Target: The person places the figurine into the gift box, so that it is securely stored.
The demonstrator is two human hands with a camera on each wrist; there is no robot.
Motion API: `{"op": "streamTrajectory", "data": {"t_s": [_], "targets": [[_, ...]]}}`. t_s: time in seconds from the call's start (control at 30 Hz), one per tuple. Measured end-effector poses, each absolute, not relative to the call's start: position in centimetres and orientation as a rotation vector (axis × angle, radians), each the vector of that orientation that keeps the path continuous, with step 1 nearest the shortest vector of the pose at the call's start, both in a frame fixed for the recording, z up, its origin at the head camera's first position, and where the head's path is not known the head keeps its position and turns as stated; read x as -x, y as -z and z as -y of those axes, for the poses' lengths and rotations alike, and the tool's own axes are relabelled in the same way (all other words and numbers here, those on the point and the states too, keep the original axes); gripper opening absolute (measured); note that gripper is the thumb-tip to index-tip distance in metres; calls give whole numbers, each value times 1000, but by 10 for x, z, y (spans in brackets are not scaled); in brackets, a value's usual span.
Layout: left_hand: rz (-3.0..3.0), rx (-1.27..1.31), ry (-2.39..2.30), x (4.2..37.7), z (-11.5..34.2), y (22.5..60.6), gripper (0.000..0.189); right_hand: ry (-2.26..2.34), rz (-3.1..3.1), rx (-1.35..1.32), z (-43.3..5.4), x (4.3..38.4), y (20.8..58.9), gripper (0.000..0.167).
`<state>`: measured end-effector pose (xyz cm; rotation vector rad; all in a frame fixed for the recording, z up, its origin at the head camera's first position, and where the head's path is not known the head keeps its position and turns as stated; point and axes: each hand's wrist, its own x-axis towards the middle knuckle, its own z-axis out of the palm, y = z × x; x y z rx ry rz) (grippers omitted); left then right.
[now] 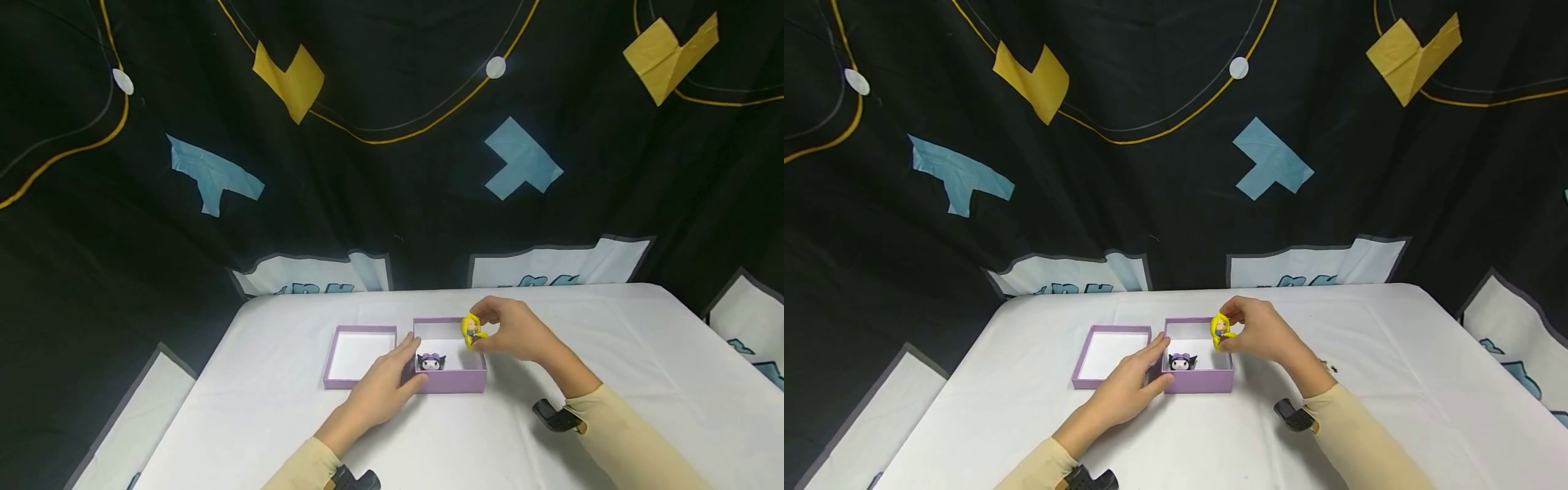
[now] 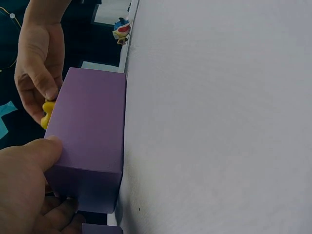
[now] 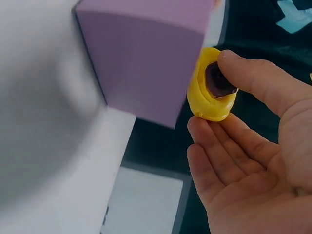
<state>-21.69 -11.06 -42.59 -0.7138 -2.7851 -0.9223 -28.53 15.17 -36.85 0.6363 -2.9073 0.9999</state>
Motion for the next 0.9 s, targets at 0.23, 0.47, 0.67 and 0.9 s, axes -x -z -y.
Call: {"op": "streamTrajectory", "data": {"t_s": [0.23, 0.47, 0.67, 0.9], "targets": [[2791, 709, 912, 217, 112, 427, 65, -945, 2929, -657, -129, 285, 377, 49], [2793, 708, 906, 217, 112, 426, 65, -827, 2916, -636, -115, 285, 380, 49], [2796, 704, 903, 218, 112, 426, 65, -707, 2933, -625, -104, 285, 386, 53], [2796, 709, 909, 217, 112, 427, 64, -520, 2911, -638, -96, 289, 396, 55]]}}
